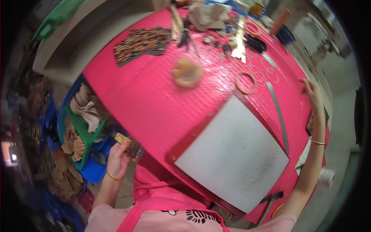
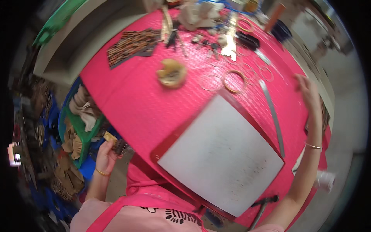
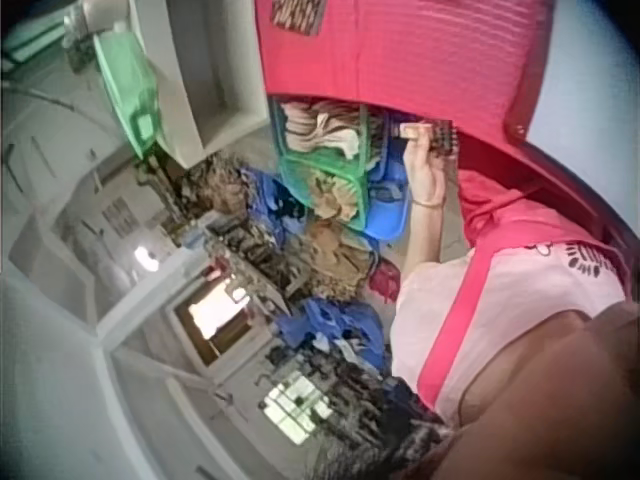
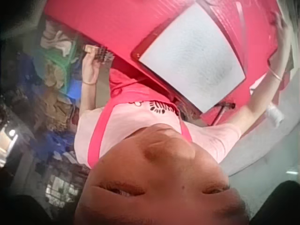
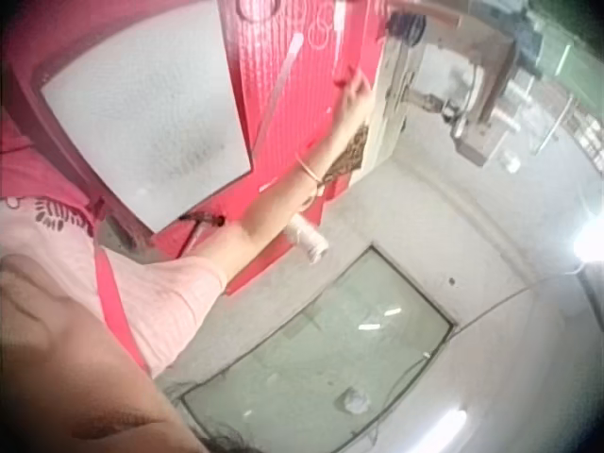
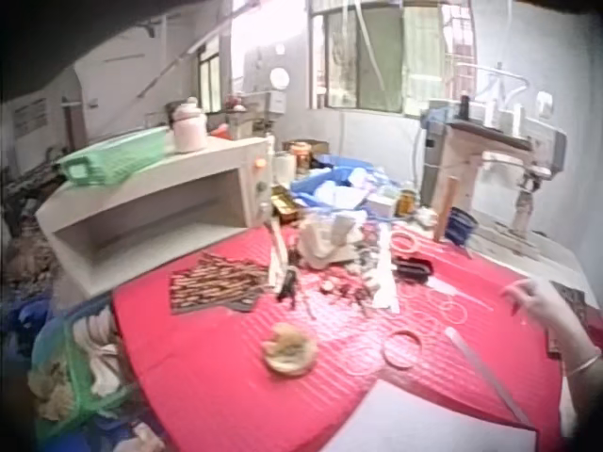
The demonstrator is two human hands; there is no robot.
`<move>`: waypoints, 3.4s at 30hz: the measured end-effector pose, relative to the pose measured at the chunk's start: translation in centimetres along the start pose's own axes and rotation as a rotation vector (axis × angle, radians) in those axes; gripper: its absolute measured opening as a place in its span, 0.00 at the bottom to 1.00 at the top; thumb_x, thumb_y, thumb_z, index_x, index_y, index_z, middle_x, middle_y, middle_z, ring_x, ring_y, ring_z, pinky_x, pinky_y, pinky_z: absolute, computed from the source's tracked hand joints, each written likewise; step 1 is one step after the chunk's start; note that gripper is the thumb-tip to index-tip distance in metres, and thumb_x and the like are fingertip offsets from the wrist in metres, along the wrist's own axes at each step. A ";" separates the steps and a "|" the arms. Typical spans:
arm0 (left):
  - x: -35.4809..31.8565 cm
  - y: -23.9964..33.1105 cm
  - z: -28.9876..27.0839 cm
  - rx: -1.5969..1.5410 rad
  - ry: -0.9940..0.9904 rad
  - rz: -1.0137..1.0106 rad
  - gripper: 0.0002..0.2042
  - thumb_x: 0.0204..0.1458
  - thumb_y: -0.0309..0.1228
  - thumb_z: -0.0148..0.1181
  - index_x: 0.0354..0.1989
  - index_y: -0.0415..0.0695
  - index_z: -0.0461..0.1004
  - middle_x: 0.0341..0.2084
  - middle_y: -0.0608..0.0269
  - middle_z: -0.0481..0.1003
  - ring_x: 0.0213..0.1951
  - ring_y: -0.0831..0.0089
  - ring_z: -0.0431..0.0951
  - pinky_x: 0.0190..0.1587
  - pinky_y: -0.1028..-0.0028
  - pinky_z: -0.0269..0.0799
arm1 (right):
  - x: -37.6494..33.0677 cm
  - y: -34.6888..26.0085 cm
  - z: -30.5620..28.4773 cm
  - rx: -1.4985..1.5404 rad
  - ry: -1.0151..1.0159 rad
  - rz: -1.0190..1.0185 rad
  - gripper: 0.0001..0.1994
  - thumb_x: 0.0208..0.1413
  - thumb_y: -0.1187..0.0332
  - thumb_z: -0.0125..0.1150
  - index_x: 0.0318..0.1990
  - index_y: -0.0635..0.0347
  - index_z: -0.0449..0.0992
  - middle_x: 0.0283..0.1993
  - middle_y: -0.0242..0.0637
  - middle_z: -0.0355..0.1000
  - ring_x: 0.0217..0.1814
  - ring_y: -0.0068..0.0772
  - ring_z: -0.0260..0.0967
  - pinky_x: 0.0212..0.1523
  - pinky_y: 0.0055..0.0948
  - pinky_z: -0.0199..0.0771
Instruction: Punching decorative or functional holes into shoe component materials using a punch tool and hammer.
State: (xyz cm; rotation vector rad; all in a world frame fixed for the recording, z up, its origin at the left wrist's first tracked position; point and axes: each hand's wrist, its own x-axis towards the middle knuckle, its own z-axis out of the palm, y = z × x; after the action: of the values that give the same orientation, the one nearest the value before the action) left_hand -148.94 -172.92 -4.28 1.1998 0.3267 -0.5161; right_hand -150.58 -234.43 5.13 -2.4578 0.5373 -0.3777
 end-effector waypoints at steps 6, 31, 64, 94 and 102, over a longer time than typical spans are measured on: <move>-1.1 0.6 -5.6 -0.156 0.182 -0.011 0.08 0.55 0.35 0.46 0.37 0.43 0.66 0.26 0.64 0.74 0.22 0.75 0.74 0.20 0.78 0.70 | 6.3 -24.9 23.6 -0.282 -0.423 -0.557 0.24 0.53 0.49 0.46 0.28 0.66 0.73 0.21 0.52 0.67 0.29 0.50 0.68 0.31 0.40 0.66; 1.5 1.9 -6.1 -0.191 -0.190 -0.001 0.09 0.55 0.34 0.47 0.42 0.48 0.69 0.32 0.69 0.74 0.26 0.79 0.72 0.25 0.79 0.66 | -21.3 -18.1 8.2 0.684 0.330 0.257 0.18 0.53 0.70 0.51 0.50 0.63 0.58 0.38 0.42 0.69 0.25 0.21 0.66 0.15 0.15 0.62; 20.4 3.7 17.5 1.436 -0.132 1.190 0.16 0.39 0.45 0.62 0.26 0.43 0.75 0.22 0.52 0.69 0.27 0.60 0.71 0.31 0.65 0.66 | -57.0 -0.1 4.7 -0.499 0.528 0.806 0.16 0.55 0.66 0.50 0.48 0.63 0.66 0.42 0.46 0.65 0.44 0.41 0.62 0.46 0.33 0.61; 4.7 -8.0 31.0 0.570 -1.153 0.307 0.13 0.51 0.34 0.54 0.36 0.35 0.72 0.27 0.62 0.74 0.28 0.78 0.74 0.30 0.79 0.71 | -55.0 1.0 0.8 -0.479 0.202 0.867 0.14 0.49 0.70 0.53 0.43 0.62 0.63 0.36 0.48 0.66 0.35 0.49 0.66 0.34 0.38 0.65; 5.0 -10.0 34.5 0.923 -1.290 0.750 0.12 0.49 0.34 0.56 0.35 0.36 0.72 0.22 0.63 0.74 0.23 0.81 0.73 0.26 0.80 0.70 | -52.6 -0.7 0.0 -0.887 0.141 0.717 0.14 0.53 0.66 0.51 0.47 0.58 0.65 0.37 0.44 0.68 0.37 0.48 0.66 0.34 0.40 0.66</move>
State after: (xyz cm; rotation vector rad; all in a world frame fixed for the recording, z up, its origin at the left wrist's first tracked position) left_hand -151.19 -209.06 -3.10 1.4558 -1.5523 -0.6734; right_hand -196.59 -209.89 -1.99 -2.7670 1.8932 0.0132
